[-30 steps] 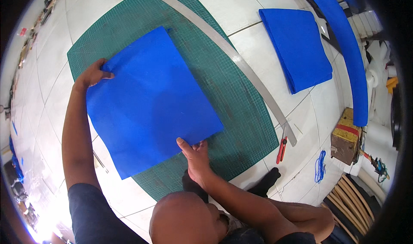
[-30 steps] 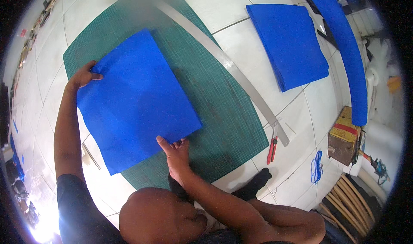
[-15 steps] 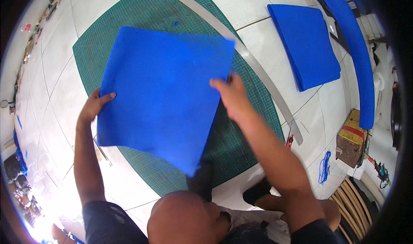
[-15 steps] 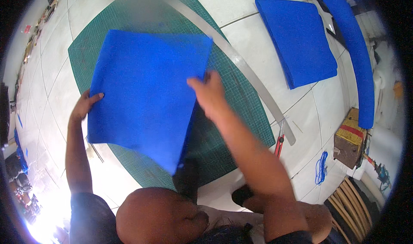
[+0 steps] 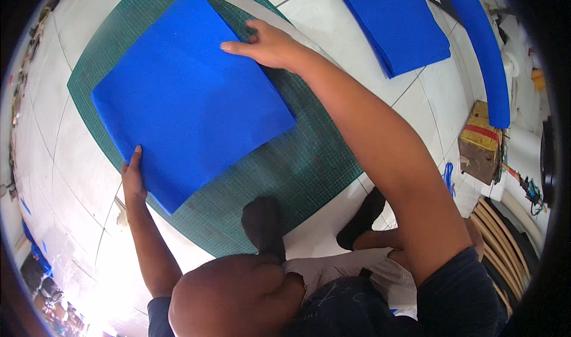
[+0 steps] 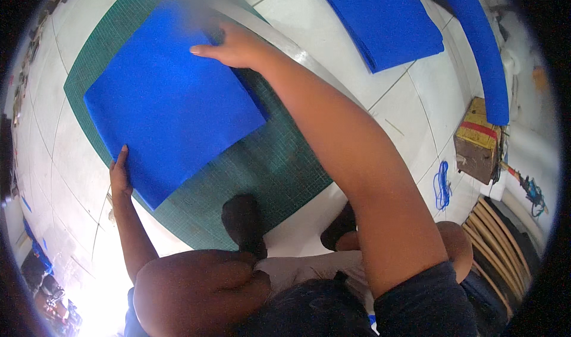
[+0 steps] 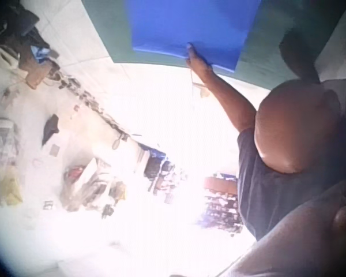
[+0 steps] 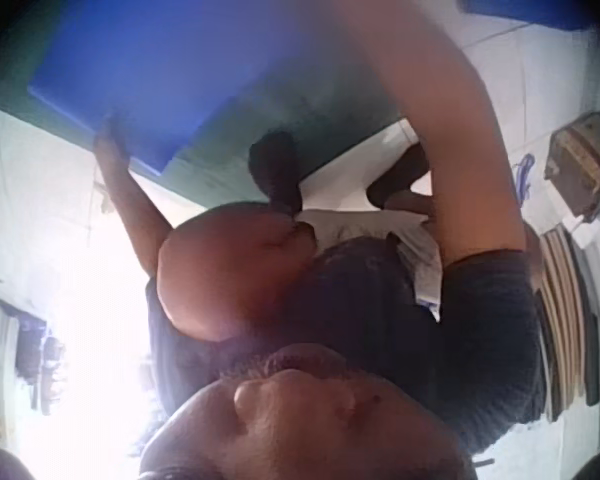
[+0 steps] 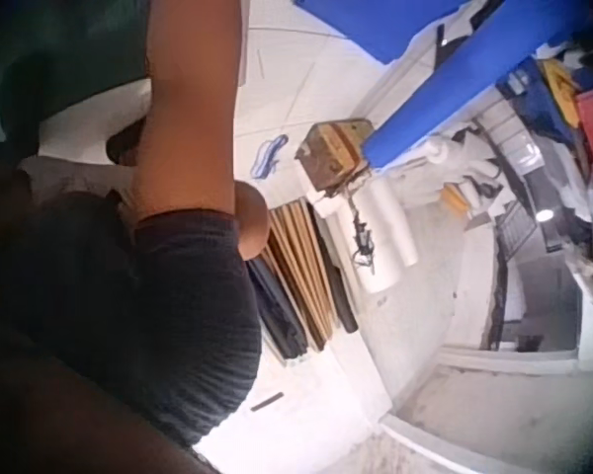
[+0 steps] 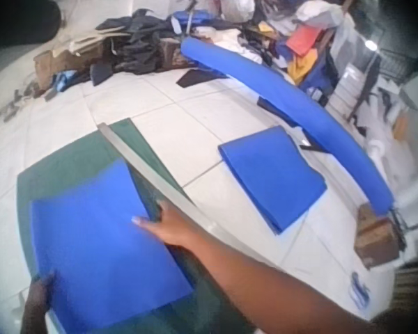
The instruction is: The person cuts blue fabric into sections using a utility knife and a long metal ruler, then folds and secures the pieces with a clamp.
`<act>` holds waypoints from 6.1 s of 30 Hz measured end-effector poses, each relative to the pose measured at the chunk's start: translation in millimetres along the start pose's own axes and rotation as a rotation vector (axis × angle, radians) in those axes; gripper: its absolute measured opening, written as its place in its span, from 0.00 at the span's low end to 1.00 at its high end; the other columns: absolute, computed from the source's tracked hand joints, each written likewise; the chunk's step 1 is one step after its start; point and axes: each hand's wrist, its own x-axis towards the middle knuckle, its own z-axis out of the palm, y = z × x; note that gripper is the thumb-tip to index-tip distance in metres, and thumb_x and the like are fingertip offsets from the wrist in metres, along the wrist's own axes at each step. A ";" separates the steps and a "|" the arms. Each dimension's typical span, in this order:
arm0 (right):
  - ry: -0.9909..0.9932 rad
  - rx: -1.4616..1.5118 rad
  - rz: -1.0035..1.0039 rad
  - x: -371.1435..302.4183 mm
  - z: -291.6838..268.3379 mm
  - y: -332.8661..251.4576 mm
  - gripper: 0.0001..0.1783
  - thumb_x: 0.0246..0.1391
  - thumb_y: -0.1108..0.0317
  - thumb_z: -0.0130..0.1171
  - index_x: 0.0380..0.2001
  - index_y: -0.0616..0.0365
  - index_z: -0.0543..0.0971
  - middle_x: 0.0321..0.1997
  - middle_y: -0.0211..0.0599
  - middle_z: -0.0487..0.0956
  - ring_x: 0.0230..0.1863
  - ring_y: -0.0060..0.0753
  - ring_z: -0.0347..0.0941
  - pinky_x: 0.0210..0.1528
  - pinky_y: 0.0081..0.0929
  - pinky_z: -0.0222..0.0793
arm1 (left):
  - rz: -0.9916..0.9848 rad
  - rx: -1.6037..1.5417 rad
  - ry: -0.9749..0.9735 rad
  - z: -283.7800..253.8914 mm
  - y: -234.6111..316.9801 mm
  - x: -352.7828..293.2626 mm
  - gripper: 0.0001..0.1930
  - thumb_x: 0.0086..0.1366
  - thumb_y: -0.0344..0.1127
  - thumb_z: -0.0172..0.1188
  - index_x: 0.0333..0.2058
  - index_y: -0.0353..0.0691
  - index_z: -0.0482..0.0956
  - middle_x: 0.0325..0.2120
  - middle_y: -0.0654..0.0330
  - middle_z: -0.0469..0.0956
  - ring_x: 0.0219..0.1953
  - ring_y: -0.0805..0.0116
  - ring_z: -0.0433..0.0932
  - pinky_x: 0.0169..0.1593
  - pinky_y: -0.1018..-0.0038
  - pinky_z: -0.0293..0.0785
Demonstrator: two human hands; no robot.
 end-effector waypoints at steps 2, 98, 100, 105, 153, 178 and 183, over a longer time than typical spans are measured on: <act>-0.069 0.102 0.115 -37.0 -10.5 16.3 0.58 0.45 0.30 0.64 0.65 0.68 0.63 0.63 0.65 0.68 0.64 0.55 0.67 0.63 0.41 0.65 | 0.031 0.014 -0.047 4.3 -2.8 4.7 0.35 0.62 0.49 0.66 0.57 0.26 0.69 0.51 0.47 0.76 0.51 0.55 0.76 0.57 0.62 0.70; -0.300 0.286 0.399 -266.5 85.8 84.6 0.30 0.55 0.42 0.61 0.34 0.64 0.82 0.27 0.40 0.81 0.30 0.34 0.78 0.33 0.32 0.71 | 1.099 1.592 -0.282 117.6 -37.6 -111.7 0.37 0.50 0.28 0.59 0.62 0.36 0.60 0.50 0.45 0.67 0.50 0.44 0.73 0.40 0.54 0.81; -0.312 0.409 0.436 -267.8 115.4 83.9 0.30 0.57 0.41 0.60 0.33 0.63 0.82 0.25 0.38 0.81 0.28 0.31 0.77 0.32 0.32 0.71 | 1.051 1.579 -0.312 111.7 -35.0 -106.6 0.38 0.49 0.28 0.59 0.62 0.37 0.59 0.48 0.45 0.67 0.50 0.42 0.73 0.40 0.53 0.81; -0.164 0.730 0.546 -253.7 163.1 75.6 0.21 0.61 0.53 0.62 0.33 0.65 0.81 0.30 0.36 0.82 0.29 0.21 0.77 0.32 0.19 0.74 | 1.064 1.654 -0.325 116.8 -29.2 -109.0 0.37 0.50 0.28 0.58 0.61 0.32 0.62 0.47 0.45 0.67 0.52 0.45 0.73 0.40 0.59 0.83; 0.221 1.165 0.448 -197.5 209.5 54.1 0.24 0.59 0.49 0.63 0.35 0.65 0.78 0.32 0.36 0.80 0.30 0.22 0.77 0.30 0.21 0.75 | 0.907 1.550 -0.555 108.3 8.7 -125.6 0.45 0.52 0.41 0.69 0.66 0.39 0.58 0.55 0.46 0.64 0.60 0.45 0.65 0.55 0.56 0.74; 0.295 0.042 0.255 -88.8 51.3 86.5 0.43 0.44 0.38 0.68 0.47 0.72 0.76 0.48 0.61 0.77 0.50 0.55 0.76 0.52 0.45 0.71 | 0.075 -0.018 0.125 22.8 -34.0 -21.4 0.22 0.63 0.39 0.63 0.49 0.28 0.73 0.41 0.49 0.80 0.40 0.60 0.80 0.46 0.67 0.75; 0.280 0.017 0.220 -86.4 52.5 82.4 0.38 0.49 0.49 0.69 0.49 0.75 0.72 0.46 0.58 0.79 0.46 0.46 0.78 0.48 0.37 0.74 | 0.156 0.039 0.227 37.5 -44.1 -27.3 0.27 0.63 0.44 0.63 0.51 0.26 0.70 0.42 0.44 0.79 0.44 0.56 0.80 0.49 0.63 0.74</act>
